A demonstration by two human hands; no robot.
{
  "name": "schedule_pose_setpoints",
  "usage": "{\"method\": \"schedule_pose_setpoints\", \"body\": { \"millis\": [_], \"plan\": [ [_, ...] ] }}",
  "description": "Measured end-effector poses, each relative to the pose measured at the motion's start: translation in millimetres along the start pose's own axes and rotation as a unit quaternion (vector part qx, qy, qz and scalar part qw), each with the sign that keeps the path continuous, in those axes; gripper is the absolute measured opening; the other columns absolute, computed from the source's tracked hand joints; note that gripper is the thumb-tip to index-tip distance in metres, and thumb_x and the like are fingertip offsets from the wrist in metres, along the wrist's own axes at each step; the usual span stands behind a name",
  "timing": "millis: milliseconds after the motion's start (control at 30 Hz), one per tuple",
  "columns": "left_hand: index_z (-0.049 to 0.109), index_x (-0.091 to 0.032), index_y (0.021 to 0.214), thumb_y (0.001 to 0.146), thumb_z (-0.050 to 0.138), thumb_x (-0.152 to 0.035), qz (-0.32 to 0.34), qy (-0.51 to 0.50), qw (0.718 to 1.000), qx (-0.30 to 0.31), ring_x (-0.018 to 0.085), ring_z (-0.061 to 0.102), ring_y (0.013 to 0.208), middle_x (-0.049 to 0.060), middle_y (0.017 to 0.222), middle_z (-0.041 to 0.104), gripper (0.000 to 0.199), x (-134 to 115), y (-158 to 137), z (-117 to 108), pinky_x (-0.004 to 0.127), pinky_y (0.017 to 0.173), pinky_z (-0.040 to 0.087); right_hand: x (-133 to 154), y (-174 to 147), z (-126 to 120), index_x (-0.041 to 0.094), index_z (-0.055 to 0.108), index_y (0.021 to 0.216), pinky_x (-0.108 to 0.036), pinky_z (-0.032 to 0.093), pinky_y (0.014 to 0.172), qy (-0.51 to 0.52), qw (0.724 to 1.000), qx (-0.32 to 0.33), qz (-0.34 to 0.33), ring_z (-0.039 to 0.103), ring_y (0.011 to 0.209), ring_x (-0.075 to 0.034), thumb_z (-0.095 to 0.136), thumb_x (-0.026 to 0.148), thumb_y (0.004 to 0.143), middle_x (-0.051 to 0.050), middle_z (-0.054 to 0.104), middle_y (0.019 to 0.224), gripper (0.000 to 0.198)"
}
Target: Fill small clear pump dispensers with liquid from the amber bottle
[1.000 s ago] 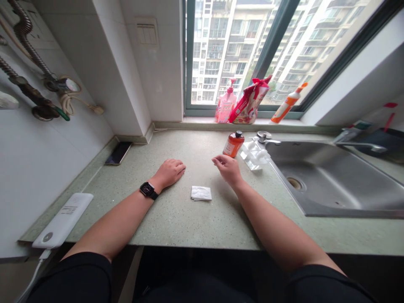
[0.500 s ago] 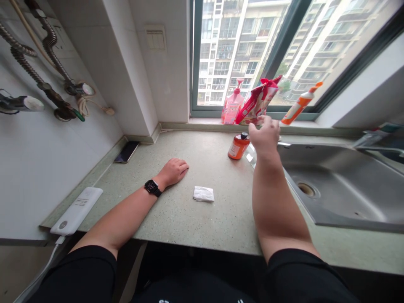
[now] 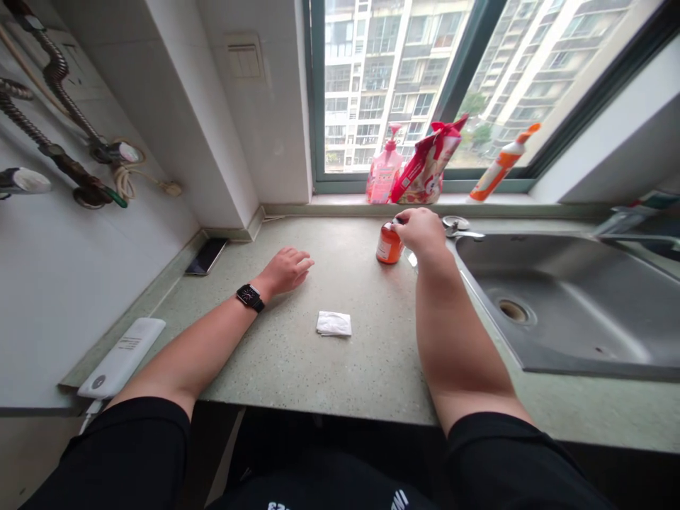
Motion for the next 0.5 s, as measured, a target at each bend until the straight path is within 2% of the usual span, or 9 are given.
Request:
{"method": "schedule_pose_setpoints", "body": {
  "millis": [133, 300, 400, 500],
  "plan": [
    [0.062, -0.018, 0.149, 0.11, 0.054, -0.038, -0.024, -0.015, 0.998, -0.056, 0.035, 0.066, 0.12, 0.019, 0.139, 0.072, 0.044, 2.5, 27.8, -12.0, 0.052, 0.108, 0.049, 29.1, -15.6, -9.3, 0.021, 0.087, 0.106, -0.04, 0.055, 0.097, 0.049, 0.996, -0.011, -0.078, 0.072, 0.104, -0.028, 0.08, 0.033, 0.089, -0.011, 0.079, 0.111, 0.022],
    [0.041, -0.016, 0.166, 0.104, 0.06, -0.065, -0.071, -0.059, 0.987, -0.134, 0.041, 0.061, 0.133, 0.023, 0.15, 0.064, 0.081, -4.8, 45.7, -22.6, 0.056, 0.115, 0.044, 75.2, -45.0, -8.7, 0.023, 0.083, 0.099, -0.036, 0.054, 0.088, 0.116, 0.974, 0.014, -0.195, 0.069, 0.093, -0.023, 0.079, 0.027, 0.088, -0.006, 0.073, 0.103, 0.013],
    [0.041, -0.018, 0.165, 0.096, 0.066, -0.076, -0.089, -0.073, 0.982, -0.152, 0.042, 0.061, 0.132, 0.023, 0.15, 0.064, 0.094, -12.5, 43.1, -21.1, 0.057, 0.117, 0.042, 96.9, -62.3, -2.1, 0.023, 0.079, 0.102, -0.034, 0.051, 0.083, 0.124, 0.964, 0.055, -0.228, 0.067, 0.088, -0.02, 0.076, 0.028, 0.091, -0.005, 0.07, 0.103, 0.012],
    [0.048, -0.017, 0.157, 0.093, 0.067, -0.08, -0.085, -0.082, 0.981, -0.156, 0.04, 0.063, 0.128, 0.022, 0.145, 0.067, 0.092, -19.3, 38.7, -17.5, 0.056, 0.116, 0.043, 112.0, -74.8, 2.5, 0.024, 0.077, 0.104, -0.033, 0.048, 0.079, 0.113, 0.961, 0.072, -0.243, 0.066, 0.087, -0.02, 0.076, 0.032, 0.093, -0.005, 0.07, 0.103, 0.013]
  ]
}}
Point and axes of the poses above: each hand's wrist, its own y-axis towards the middle knuckle, its own z-axis out of the palm, x = y × z, the point moved 2 cm from there along y, towards the middle knuckle
